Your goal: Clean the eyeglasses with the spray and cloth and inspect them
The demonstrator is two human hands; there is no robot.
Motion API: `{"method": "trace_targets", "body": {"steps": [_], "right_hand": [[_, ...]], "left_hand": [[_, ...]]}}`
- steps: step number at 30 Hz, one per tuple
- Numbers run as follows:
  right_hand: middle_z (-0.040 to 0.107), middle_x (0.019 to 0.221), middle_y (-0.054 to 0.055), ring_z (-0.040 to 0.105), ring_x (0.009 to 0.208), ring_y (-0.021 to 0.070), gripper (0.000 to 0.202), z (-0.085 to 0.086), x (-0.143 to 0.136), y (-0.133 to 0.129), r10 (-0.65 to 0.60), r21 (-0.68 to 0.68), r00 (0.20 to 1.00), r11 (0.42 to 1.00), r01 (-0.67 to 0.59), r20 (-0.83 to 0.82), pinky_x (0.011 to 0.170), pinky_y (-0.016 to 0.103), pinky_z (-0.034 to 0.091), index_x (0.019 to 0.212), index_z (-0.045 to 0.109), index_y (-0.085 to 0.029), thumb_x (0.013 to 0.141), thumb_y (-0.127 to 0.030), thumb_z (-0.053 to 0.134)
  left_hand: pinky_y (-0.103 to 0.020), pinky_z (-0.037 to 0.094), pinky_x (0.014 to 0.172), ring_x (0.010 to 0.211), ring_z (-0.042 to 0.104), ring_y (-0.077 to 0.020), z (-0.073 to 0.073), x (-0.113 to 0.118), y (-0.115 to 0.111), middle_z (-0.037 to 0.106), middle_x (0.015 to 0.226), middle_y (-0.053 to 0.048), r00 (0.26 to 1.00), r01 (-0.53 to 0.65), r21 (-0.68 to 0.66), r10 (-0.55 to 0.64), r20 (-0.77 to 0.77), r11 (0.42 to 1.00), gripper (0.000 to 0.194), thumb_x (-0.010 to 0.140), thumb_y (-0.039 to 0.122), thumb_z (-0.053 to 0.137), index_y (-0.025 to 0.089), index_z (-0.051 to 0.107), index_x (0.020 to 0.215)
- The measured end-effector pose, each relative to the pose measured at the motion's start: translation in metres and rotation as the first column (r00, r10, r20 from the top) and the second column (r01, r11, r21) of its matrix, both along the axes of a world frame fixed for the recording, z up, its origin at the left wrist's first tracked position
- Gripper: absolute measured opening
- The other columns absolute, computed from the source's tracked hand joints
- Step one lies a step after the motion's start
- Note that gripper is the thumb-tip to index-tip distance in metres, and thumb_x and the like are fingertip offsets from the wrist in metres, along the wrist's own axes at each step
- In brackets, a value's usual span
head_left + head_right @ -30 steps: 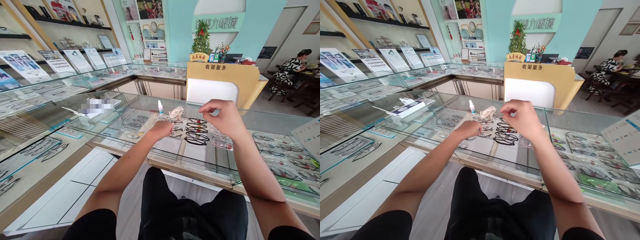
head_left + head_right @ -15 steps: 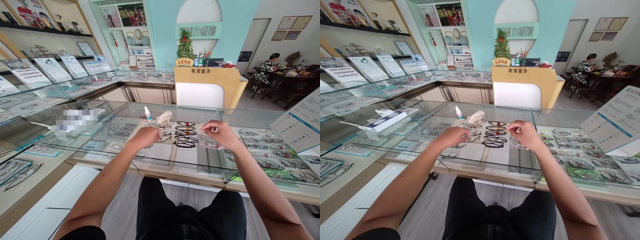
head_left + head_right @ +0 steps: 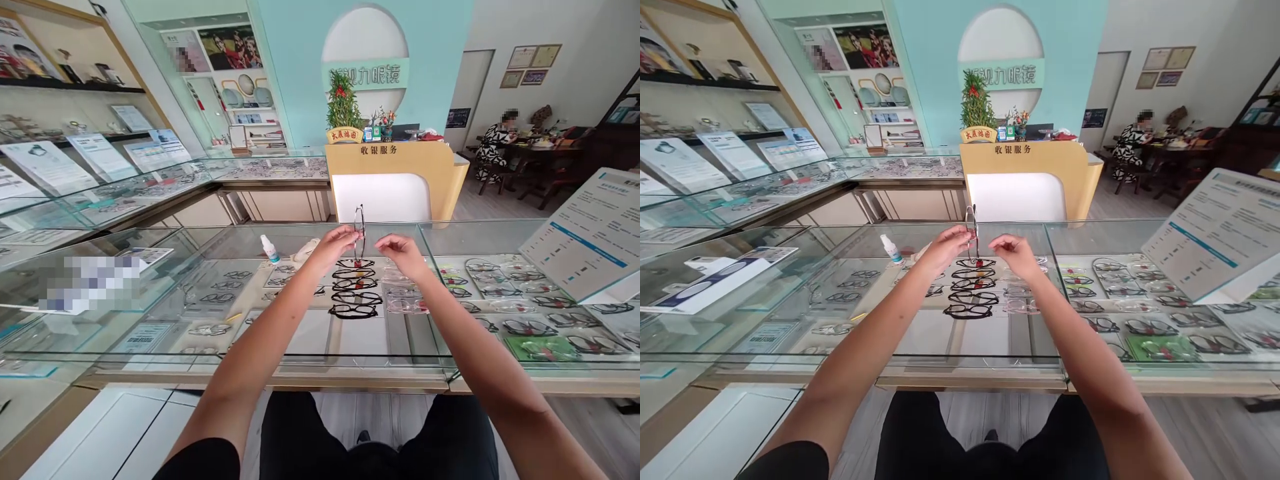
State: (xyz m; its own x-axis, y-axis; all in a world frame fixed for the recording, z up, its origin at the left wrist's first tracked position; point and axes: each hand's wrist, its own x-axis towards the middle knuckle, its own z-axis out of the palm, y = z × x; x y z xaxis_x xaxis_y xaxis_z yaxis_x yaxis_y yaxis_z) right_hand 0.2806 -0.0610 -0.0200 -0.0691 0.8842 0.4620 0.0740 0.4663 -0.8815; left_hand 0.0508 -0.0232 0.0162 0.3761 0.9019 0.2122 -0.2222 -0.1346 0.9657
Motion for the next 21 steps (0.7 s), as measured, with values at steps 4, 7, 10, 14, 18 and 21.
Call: {"method": "trace_targets", "body": {"steps": [4, 7, 10, 14, 18, 21], "right_hand": [[0.076, 0.084, 0.002, 0.063, 0.082, 0.0203, 0.03, -0.005, 0.006, -0.007, 0.055, -0.055, 0.999, 0.997, -0.055, -0.003, 0.078, 0.037, 0.051, 0.092, 0.087, -0.026, 0.085, -0.055, 0.09], [0.077, 0.089, 0.002, 0.066, 0.088, 0.0215, 0.034, -0.004, 0.0, -0.011, 0.109, -0.087, 0.992, 0.99, -0.114, -0.063, 0.086, 0.039, 0.053, 0.094, 0.086, -0.027, 0.085, -0.059, 0.093], [0.075, 0.087, 0.001, 0.063, 0.086, 0.0204, 0.039, -0.002, -0.006, -0.014, 0.126, -0.112, 0.984, 0.984, -0.141, -0.13, 0.086, 0.038, 0.053, 0.092, 0.084, -0.027, 0.083, -0.063, 0.095], [0.07, 0.083, -0.001, 0.05, 0.073, 0.0159, 0.039, -0.001, -0.007, -0.018, 0.078, -0.173, 0.974, 0.978, -0.116, -0.212, 0.071, 0.033, 0.041, 0.093, 0.083, -0.026, 0.081, -0.062, 0.096], [0.069, 0.084, -0.002, 0.046, 0.07, 0.0151, 0.03, 0.001, -0.007, -0.02, 0.023, -0.206, 0.968, 0.976, -0.076, -0.25, 0.067, 0.033, 0.038, 0.096, 0.082, -0.028, 0.081, -0.052, 0.092], [0.069, 0.085, -0.002, 0.062, 0.079, 0.0187, 0.025, 0.002, -0.008, -0.02, -0.017, -0.182, 0.968, 0.983, -0.03, -0.252, 0.077, 0.036, 0.047, 0.105, 0.081, -0.029, 0.084, -0.043, 0.083]], "left_hand": [[-0.035, 0.052, 0.092, 0.105, 0.075, -0.0233, -0.029, 0.006, 0.005, 0.08, 0.096, -0.005, 0.989, 0.039, -0.13, -0.019, 0.15, 0.991, 0.051, 0.064, 0.051, 0.112, 0.02, 0.076, 0.082], [-0.035, 0.053, 0.091, 0.109, 0.077, -0.025, -0.045, 0.003, 0.0, 0.083, 0.103, -0.006, 0.975, 0.126, -0.224, -0.079, 0.209, 0.966, 0.045, 0.071, 0.046, 0.111, 0.02, 0.077, 0.085], [-0.035, 0.055, 0.094, 0.113, 0.078, -0.0252, -0.05, 0.002, -0.006, 0.084, 0.108, -0.005, 0.958, 0.203, -0.265, -0.135, 0.255, 0.943, 0.043, 0.073, 0.045, 0.111, 0.021, 0.078, 0.087], [-0.035, 0.056, 0.097, 0.122, 0.079, -0.0277, -0.047, 0.006, -0.015, 0.085, 0.11, -0.005, 0.947, 0.269, -0.29, -0.198, 0.254, 0.918, 0.041, 0.078, 0.046, 0.109, 0.022, 0.077, 0.089], [-0.037, 0.056, 0.101, 0.128, 0.079, -0.0296, -0.045, 0.012, -0.025, 0.086, 0.118, -0.007, 0.937, 0.316, -0.281, -0.253, 0.239, 0.906, 0.043, 0.08, 0.049, 0.108, 0.022, 0.076, 0.09], [-0.038, 0.055, 0.103, 0.13, 0.079, -0.0306, -0.046, 0.014, -0.028, 0.085, 0.123, -0.008, 0.936, 0.325, -0.276, -0.265, 0.234, 0.904, 0.044, 0.081, 0.051, 0.107, 0.022, 0.075, 0.09]]}}
